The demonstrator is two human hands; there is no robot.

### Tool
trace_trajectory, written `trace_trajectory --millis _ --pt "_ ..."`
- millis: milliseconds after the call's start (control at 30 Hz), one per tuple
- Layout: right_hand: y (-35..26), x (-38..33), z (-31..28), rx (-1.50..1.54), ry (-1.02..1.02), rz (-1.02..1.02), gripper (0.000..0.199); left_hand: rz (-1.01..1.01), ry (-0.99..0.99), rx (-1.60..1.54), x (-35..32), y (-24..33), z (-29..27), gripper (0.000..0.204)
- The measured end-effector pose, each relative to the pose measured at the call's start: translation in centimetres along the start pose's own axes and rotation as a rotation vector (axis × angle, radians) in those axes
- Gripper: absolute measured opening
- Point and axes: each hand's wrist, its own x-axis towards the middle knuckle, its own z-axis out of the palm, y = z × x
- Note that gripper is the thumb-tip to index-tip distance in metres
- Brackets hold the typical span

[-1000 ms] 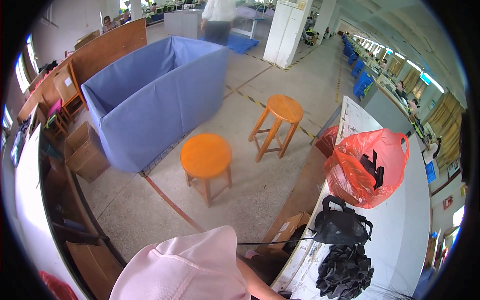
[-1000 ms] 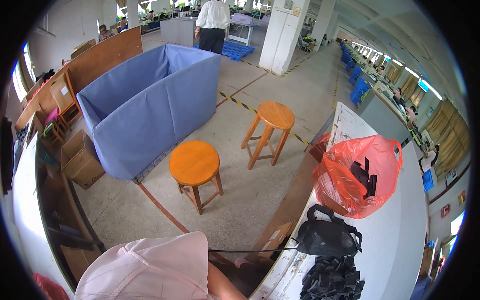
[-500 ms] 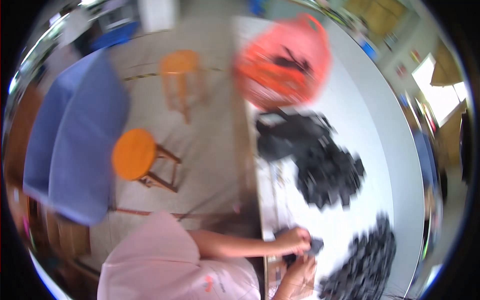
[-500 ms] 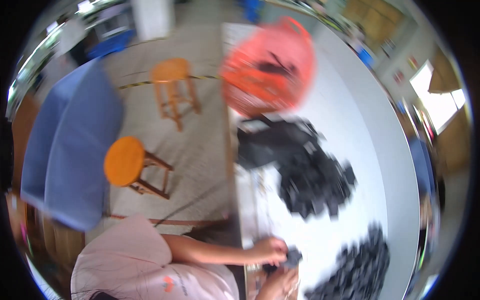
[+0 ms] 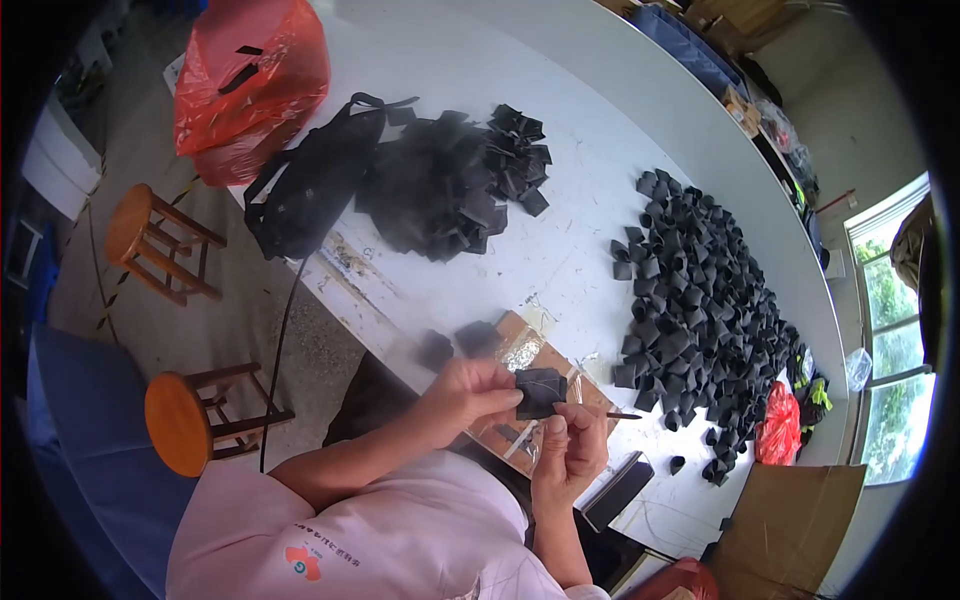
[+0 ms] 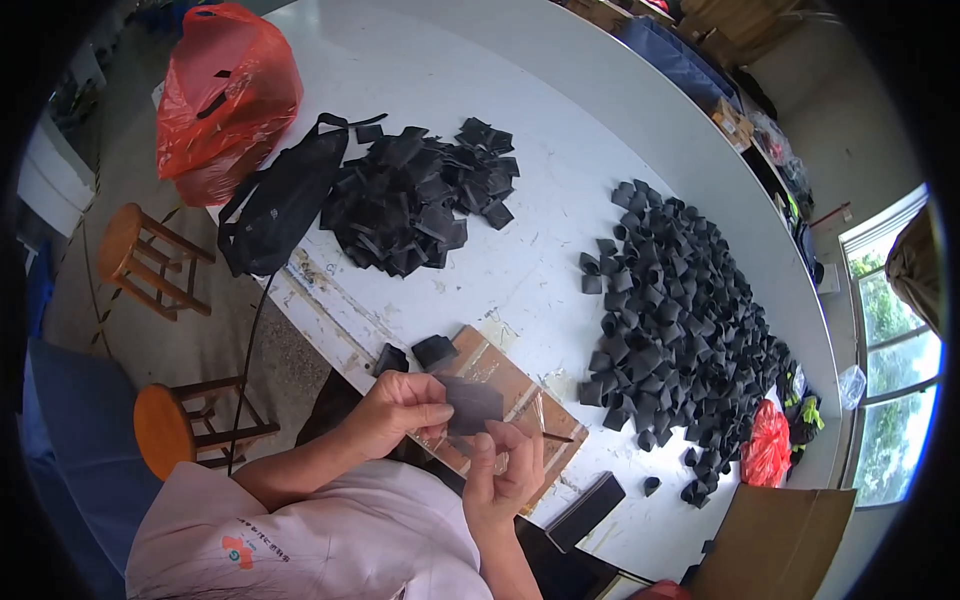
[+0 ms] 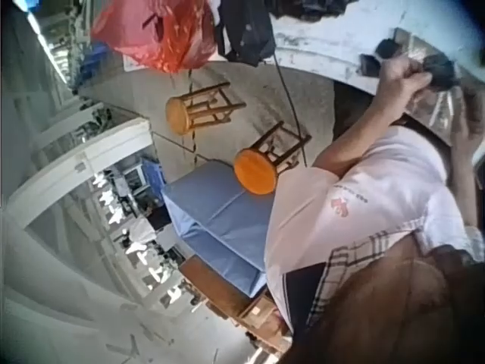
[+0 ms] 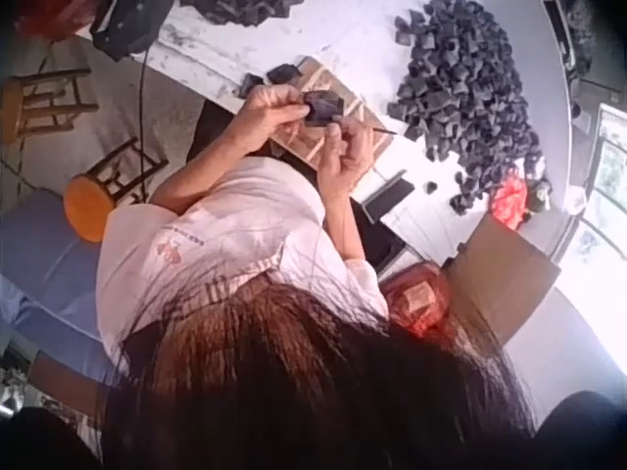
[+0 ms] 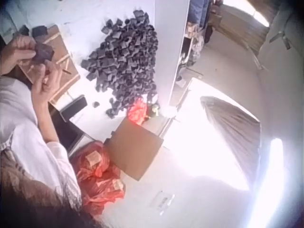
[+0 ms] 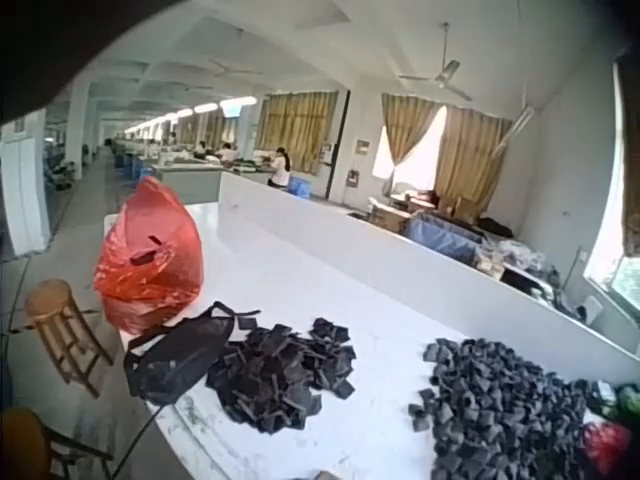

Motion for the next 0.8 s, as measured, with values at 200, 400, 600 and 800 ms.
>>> trace_trajectory --millis 200,400,600,800 --pt "-1.8 0.5 -3.0 -0.052 -0.14 0.015 0.03 -0.248 -0.229 0.217 0.7 2.3 -0.5 0.01" --pt "1.2 -0.3 -3.1 0.832 -0.25 0.662 0.019 -0.174 -0.129 0.162 -0.2 1.0 2.0 0.013" --pt "0.5 0.1 -2.6 0.935 -0.047 0.766 0.01 -0.08 -0.096 0.168 -0.9 -0.4 2.7 0.013" --pt "2.0 -0.2 -2.2 0.918 -0.093 0.775 0.006 -0.065 -0.054 0.255 -0.5 -1.0 2.2 0.011"
